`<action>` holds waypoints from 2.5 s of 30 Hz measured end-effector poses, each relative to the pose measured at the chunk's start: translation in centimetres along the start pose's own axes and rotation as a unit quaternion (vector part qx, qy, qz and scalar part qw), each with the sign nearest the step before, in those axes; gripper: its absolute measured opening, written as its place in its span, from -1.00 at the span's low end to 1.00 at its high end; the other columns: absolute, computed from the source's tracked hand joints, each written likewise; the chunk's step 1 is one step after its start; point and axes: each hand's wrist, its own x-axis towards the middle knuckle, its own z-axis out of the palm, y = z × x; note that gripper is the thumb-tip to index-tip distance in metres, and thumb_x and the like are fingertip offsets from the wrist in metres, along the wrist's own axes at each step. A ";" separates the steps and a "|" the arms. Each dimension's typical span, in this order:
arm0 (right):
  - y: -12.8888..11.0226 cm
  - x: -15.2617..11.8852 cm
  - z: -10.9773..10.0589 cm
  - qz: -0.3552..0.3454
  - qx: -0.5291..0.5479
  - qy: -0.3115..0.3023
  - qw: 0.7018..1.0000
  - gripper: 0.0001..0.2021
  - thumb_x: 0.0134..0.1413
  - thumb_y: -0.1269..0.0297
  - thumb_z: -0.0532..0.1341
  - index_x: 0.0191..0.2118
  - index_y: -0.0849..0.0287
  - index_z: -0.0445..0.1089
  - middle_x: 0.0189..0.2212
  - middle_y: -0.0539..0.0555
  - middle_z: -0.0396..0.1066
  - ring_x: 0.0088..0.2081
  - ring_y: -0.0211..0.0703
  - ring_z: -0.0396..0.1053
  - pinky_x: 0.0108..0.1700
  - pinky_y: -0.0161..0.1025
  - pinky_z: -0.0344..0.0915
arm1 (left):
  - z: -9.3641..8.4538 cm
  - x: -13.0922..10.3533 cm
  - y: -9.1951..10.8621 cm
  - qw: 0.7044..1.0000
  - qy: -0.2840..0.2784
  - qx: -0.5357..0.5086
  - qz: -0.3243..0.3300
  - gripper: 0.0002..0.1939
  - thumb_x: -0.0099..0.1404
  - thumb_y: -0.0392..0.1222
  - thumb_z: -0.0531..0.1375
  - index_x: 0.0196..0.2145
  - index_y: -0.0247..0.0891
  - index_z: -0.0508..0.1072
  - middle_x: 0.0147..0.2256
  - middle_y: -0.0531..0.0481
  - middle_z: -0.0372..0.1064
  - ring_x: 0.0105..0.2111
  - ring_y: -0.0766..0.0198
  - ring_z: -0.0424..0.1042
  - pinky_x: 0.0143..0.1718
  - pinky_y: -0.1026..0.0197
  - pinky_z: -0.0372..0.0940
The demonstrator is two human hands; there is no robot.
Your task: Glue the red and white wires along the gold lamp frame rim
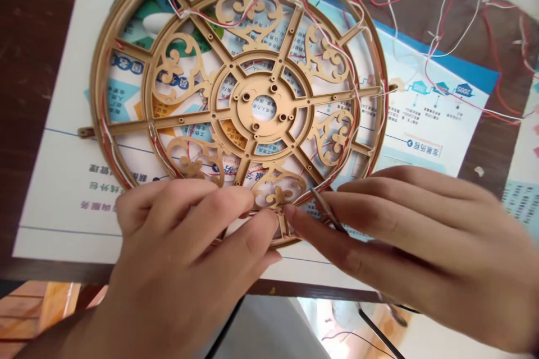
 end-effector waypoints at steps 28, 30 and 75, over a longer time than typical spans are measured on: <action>1.7 2.7 -1.8 -0.094 0.040 -0.089 0.991 -0.46 0.70 0.45 -0.11 -0.31 0.11 0.50 -0.36 0.01 0.51 -0.36 -0.12 0.33 -0.30 -0.11 0.25 | 0.2 -0.1 -0.3 0.999 0.010 0.015 0.048 -0.76 0.71 -0.18 0.10 0.11 -0.09 0.57 -0.05 0.08 0.65 0.03 0.09 0.51 0.02 -0.13 0.24; 2.0 2.5 -1.7 -0.094 0.042 -0.093 0.990 -0.46 0.70 0.44 -0.11 -0.30 0.12 0.50 -0.32 0.02 0.53 -0.35 -0.13 0.35 -0.29 -0.11 0.25 | 0.3 -0.1 -0.3 0.999 0.011 0.016 0.039 -0.76 0.71 -0.11 0.11 0.10 -0.06 0.57 -0.04 0.09 0.65 0.03 0.08 0.52 0.02 -0.14 0.24; 0.0 -2.9 1.7 0.082 0.046 0.086 0.992 -0.78 0.55 0.49 0.23 0.18 0.19 0.49 -0.22 0.06 0.46 -0.29 -0.13 0.36 -0.22 -0.13 0.25 | 0.3 1.1 0.6 0.993 0.008 0.068 0.092 -0.78 0.67 -0.15 0.14 0.11 -0.08 0.57 -0.07 -0.08 0.53 -0.06 0.03 0.42 0.02 -0.12 0.17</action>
